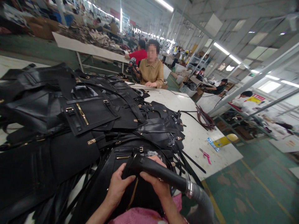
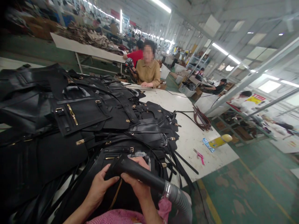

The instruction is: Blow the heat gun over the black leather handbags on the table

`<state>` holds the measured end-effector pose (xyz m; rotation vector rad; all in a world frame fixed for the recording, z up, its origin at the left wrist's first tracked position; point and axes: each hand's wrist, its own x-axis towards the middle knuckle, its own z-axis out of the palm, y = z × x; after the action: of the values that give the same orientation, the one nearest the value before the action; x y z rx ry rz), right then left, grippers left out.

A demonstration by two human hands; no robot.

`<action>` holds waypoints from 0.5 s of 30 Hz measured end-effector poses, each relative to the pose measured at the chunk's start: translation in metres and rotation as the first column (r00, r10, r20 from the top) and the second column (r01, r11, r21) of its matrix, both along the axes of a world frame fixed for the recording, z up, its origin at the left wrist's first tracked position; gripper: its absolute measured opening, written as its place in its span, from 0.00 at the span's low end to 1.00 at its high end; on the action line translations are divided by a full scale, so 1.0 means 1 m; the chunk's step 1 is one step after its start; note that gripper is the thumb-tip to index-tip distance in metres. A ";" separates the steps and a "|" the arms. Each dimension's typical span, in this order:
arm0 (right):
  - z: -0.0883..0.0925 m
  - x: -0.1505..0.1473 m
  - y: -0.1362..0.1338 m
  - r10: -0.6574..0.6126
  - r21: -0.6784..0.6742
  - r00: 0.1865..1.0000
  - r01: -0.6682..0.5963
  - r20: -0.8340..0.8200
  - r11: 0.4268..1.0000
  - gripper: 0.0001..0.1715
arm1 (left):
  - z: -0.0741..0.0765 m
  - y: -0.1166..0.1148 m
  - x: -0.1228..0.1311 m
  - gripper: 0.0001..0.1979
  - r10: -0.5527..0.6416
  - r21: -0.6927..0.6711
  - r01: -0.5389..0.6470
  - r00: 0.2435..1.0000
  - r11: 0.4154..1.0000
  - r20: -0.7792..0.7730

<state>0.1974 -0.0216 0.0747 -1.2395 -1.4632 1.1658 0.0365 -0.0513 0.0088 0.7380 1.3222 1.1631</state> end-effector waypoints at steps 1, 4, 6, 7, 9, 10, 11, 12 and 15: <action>0.001 -0.001 -0.004 0.046 -0.024 0.999 -0.047 -0.012 0.999 0.18 | -0.001 0.000 0.000 0.21 -0.020 0.033 0.021 0.998 0.999 -0.058; 0.002 -0.002 -0.012 0.131 -0.064 0.991 -0.131 -0.003 0.989 0.16 | -0.003 -0.003 0.000 0.15 -0.065 0.075 0.083 0.976 0.994 -0.207; 0.001 -0.001 -0.015 0.126 -0.073 0.991 -0.123 0.038 0.990 0.16 | -0.005 -0.005 0.001 0.13 -0.093 0.073 0.116 0.961 0.991 -0.260; 0.000 -0.001 -0.015 0.115 -0.071 0.992 -0.112 0.050 0.991 0.15 | -0.007 -0.006 0.002 0.13 -0.100 0.074 0.125 0.955 0.989 -0.280; -0.002 -0.003 -0.012 0.069 -0.044 0.997 -0.067 0.030 0.997 0.14 | -0.009 -0.007 0.004 0.16 -0.080 0.087 0.110 0.953 0.990 -0.291; -0.004 -0.005 -0.009 0.041 -0.021 0.999 -0.040 0.012 0.999 0.14 | -0.011 -0.008 0.005 0.18 -0.062 0.089 0.090 0.959 0.992 -0.276; -0.005 -0.007 -0.005 0.005 0.005 1.000 -0.005 -0.002 1.000 0.14 | -0.012 -0.009 0.007 0.21 -0.051 0.081 0.073 0.968 0.994 -0.245; -0.006 -0.009 -0.001 -0.039 0.033 0.999 0.039 -0.010 0.999 0.15 | -0.012 -0.009 0.009 0.23 -0.051 0.063 0.065 0.978 0.996 -0.200; -0.007 -0.008 0.012 -0.182 0.093 0.983 0.182 -0.009 0.979 0.17 | -0.013 -0.011 0.011 0.26 -0.077 -0.034 0.076 0.997 0.996 -0.018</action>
<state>0.1891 -0.0096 0.0674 -1.2785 -1.3573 0.9647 0.0480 -0.0623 -0.0037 0.7707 1.3152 1.0725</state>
